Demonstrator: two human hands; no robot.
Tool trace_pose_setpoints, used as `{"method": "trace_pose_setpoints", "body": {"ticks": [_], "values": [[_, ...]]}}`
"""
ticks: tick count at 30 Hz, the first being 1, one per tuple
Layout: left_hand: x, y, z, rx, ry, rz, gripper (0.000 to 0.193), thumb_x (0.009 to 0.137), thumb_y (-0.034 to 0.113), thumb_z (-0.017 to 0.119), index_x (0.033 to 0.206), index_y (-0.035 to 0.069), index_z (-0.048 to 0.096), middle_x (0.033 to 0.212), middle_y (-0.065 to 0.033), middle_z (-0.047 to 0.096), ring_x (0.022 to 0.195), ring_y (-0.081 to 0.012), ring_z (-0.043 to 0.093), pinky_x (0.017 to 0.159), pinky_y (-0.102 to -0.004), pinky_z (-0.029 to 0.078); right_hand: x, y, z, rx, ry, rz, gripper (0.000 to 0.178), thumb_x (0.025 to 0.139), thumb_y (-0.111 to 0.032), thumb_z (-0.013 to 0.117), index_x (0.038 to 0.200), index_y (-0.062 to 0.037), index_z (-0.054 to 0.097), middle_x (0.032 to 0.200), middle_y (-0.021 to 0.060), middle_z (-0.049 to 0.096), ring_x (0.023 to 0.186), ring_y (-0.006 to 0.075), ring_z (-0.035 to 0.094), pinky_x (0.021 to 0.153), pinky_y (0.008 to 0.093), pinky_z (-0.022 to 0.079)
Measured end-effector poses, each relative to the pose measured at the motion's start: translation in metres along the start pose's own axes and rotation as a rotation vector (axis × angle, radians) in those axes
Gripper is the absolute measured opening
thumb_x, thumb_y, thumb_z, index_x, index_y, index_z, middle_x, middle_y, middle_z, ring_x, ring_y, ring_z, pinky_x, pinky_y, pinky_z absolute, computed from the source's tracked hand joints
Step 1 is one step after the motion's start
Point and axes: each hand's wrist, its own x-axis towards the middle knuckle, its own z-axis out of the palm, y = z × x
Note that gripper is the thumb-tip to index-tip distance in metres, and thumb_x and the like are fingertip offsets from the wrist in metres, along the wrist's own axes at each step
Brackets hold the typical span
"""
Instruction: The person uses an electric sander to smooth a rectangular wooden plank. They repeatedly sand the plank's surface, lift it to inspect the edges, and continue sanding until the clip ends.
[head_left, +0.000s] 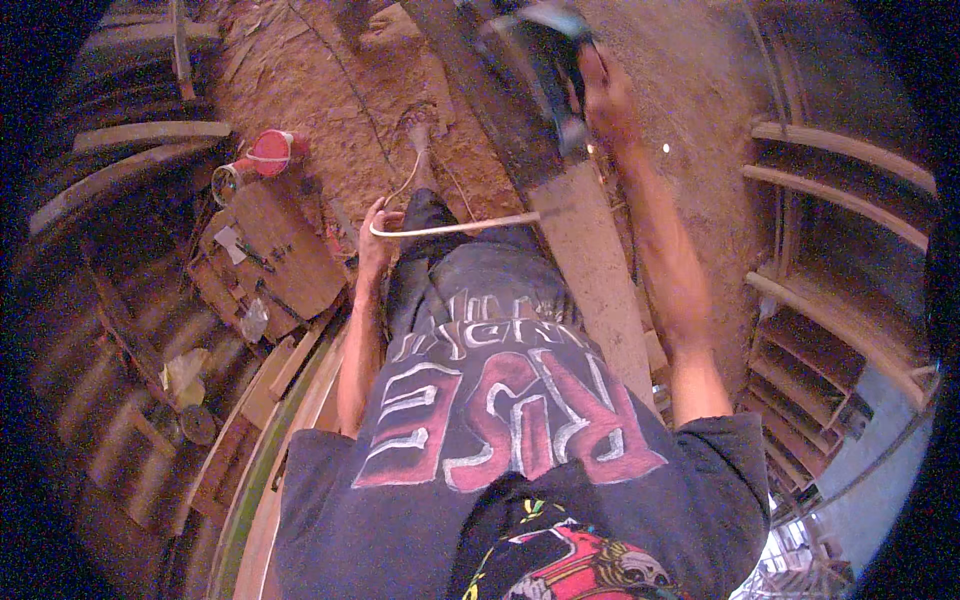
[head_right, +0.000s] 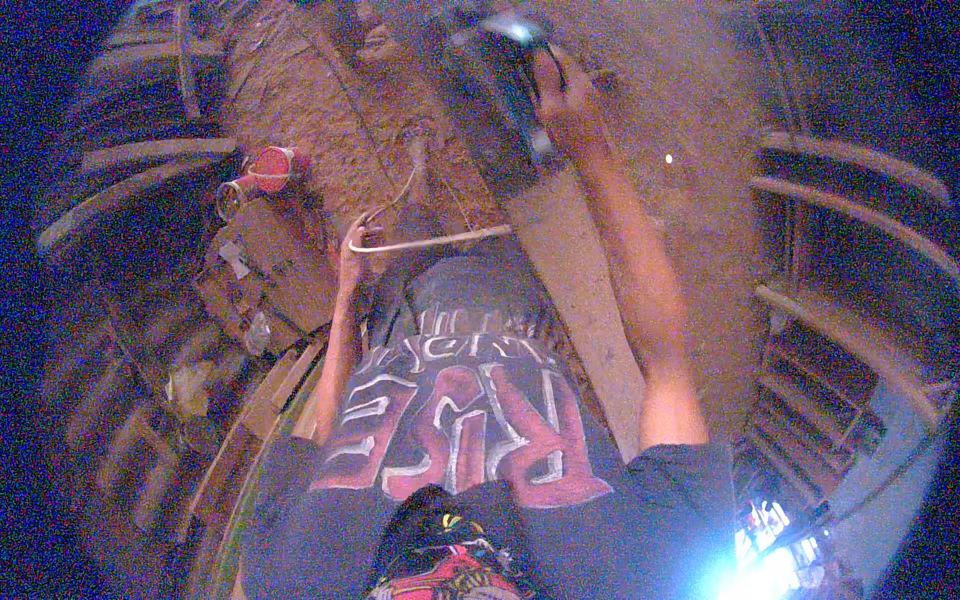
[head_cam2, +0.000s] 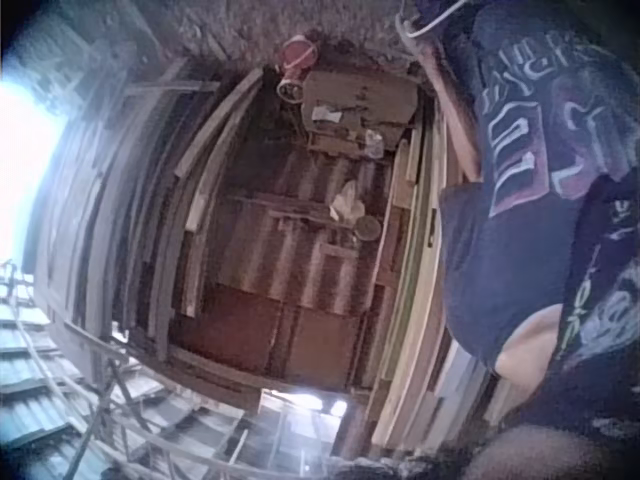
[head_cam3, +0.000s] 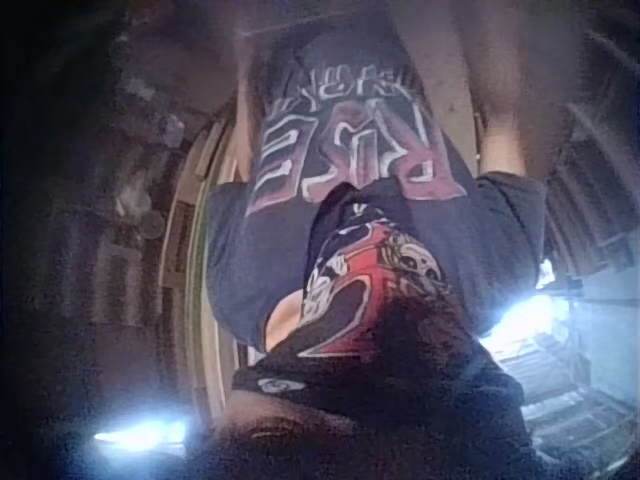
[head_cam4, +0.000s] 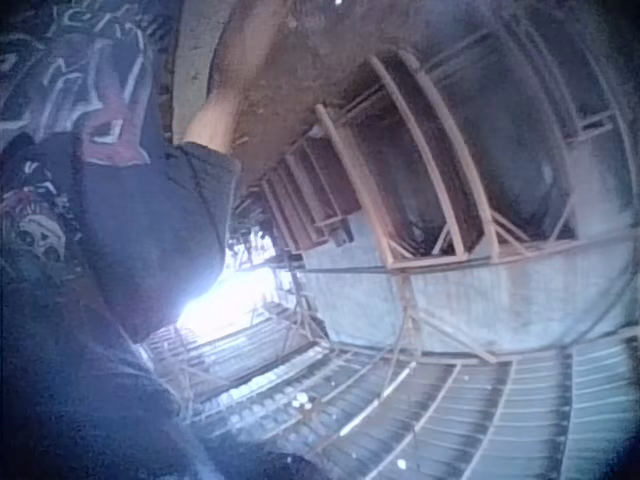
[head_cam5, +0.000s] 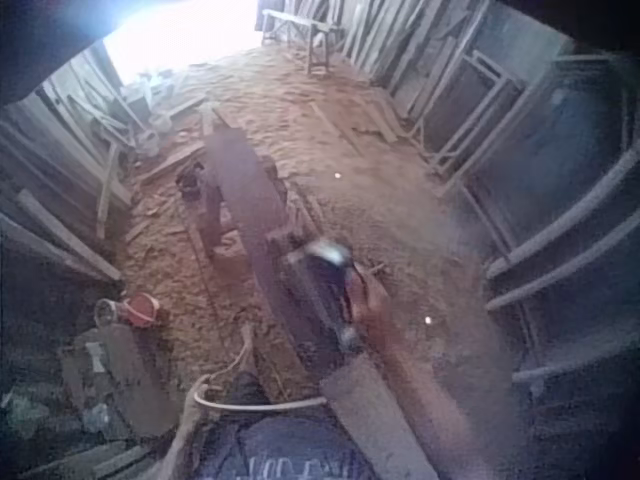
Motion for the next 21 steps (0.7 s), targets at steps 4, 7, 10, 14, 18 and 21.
{"method": "trace_pose_setpoints", "body": {"ticks": [4,7,10,14,18,21], "values": [[0.008,0.016,0.017,0.324,-0.028,0.088,0.047,0.103,0.038,0.047,0.133,0.004,0.058,0.114,-0.0177,0.069,0.103,-0.0270,0.067,0.092,-0.0363,0.049,-0.149,0.031,-0.076,-0.079,-0.140,0.248,0.055,0.105,-0.045,0.045,0.129,0.0031,0.057,0.115,0.0233,0.066,0.101,0.0345,0.064,0.091,0.0432,0.050],[0.009,0.040,0.038,0.352,-0.067,0.011,0.045,0.102,0.037,0.047,0.134,0.008,0.059,0.110,-0.0181,0.069,0.099,-0.0256,0.066,0.090,-0.0372,0.049,-0.226,0.031,-0.103,-0.091,-0.121,0.306,0.051,0.106,-0.046,0.043,0.122,0.0006,0.056,0.099,0.0146,0.063,0.084,0.0246,0.061,0.077,0.0370,0.048],[0.013,0.070,0.060,0.438,0.032,0.146,0.046,0.101,0.039,0.048,0.132,0.007,0.060,0.086,-0.0119,0.067,0.081,-0.0223,0.065,0.075,-0.0361,0.050,-0.243,0.027,-0.106,0.062,-0.120,0.361,0.047,0.106,-0.047,0.043,0.116,-0.0029,0.056,0.084,0.0067,0.060,0.074,0.0191,0.056,0.069,0.0321,0.046],[0.023,0.102,0.069,0.437,0.033,0.283,0.047,0.101,0.039,0.047,0.130,0.004,0.062,0.076,-0.0085,0.063,0.071,-0.0183,0.062,0.067,-0.0356,0.049,-0.208,0.032,-0.089,0.000,-0.149,0.358,0.065,0.104,-0.051,0.045,0.134,0.0060,0.052,0.090,0.0182,0.067,0.084,0.0304,0.065,0.081,0.0397,0.051],[0.027,0.111,0.063,0.368,0.094,0.390,0.049,0.102,0.041,0.045,0.129,0.004,0.062,0.075,-0.0086,0.064,0.072,-0.0185,0.062,0.069,-0.0356,0.050,-0.176,0.030,-0.079,0.028,-0.166,0.361,0.067,0.103,-0.053,0.046,0.135,0.0060,0.051,0.090,0.0187,0.067,0.083,0.0295,0.065,0.081,0.0386,0.051],[0.021,0.104,0.049,0.368,0.115,0.247,0.051,0.103,0.043,0.043,0.130,0.005,0.063,0.076,-0.0088,0.066,0.074,-0.0201,0.065,0.071,-0.0358,0.051,-0.153,0.017,-0.072,0.036,-0.153,0.310,0.068,0.103,-0.053,0.045,0.136,0.0059,0.051,0.091,0.0197,0.067,0.083,0.0293,0.064,0.082,0.0385,0.051]]}}
